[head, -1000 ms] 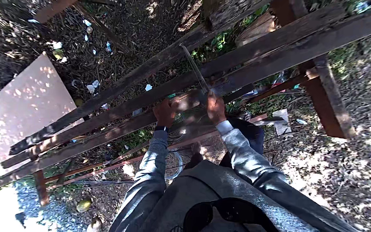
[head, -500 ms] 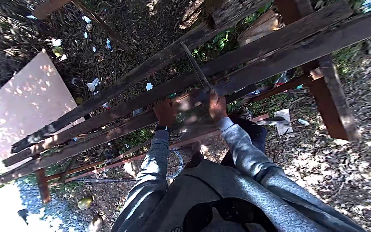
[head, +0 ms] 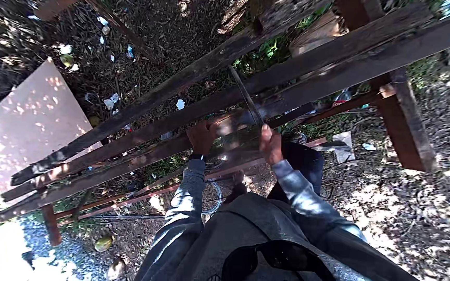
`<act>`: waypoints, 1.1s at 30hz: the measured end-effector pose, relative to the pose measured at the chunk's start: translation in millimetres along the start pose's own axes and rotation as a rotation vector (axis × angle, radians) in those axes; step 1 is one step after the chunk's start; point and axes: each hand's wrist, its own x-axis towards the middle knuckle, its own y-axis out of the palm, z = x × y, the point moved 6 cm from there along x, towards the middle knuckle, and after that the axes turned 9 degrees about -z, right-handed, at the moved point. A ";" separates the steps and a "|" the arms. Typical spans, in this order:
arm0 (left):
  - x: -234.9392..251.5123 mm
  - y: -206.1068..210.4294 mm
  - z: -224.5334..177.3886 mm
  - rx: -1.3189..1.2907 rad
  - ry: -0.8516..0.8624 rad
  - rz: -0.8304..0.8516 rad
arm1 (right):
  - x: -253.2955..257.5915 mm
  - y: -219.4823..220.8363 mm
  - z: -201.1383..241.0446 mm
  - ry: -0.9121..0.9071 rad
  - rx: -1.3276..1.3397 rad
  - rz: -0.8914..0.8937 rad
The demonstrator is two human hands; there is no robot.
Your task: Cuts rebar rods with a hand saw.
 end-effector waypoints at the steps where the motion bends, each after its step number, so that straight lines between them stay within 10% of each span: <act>1: -0.8 1.7 1.5 0.014 -0.006 0.008 | 17.2 12.4 6.9 -0.038 -0.032 -0.030; 12: -12.8 -12.3 -1.5 -0.087 0.014 0.015 | -90.1 -56.1 -36.7 -0.004 0.158 -0.066; 19: -4.5 5.5 6.8 0.009 0.007 0.013 | 28.0 22.3 8.1 -0.030 -0.044 -0.041; 28: -14.4 -17.9 -5.6 -0.071 0.043 0.055 | -90.3 -51.1 -44.5 -0.002 0.147 -0.059; 33: -10.6 -14.9 -4.5 -0.080 0.035 0.055 | -14.7 -12.9 -1.5 0.006 -0.021 -0.017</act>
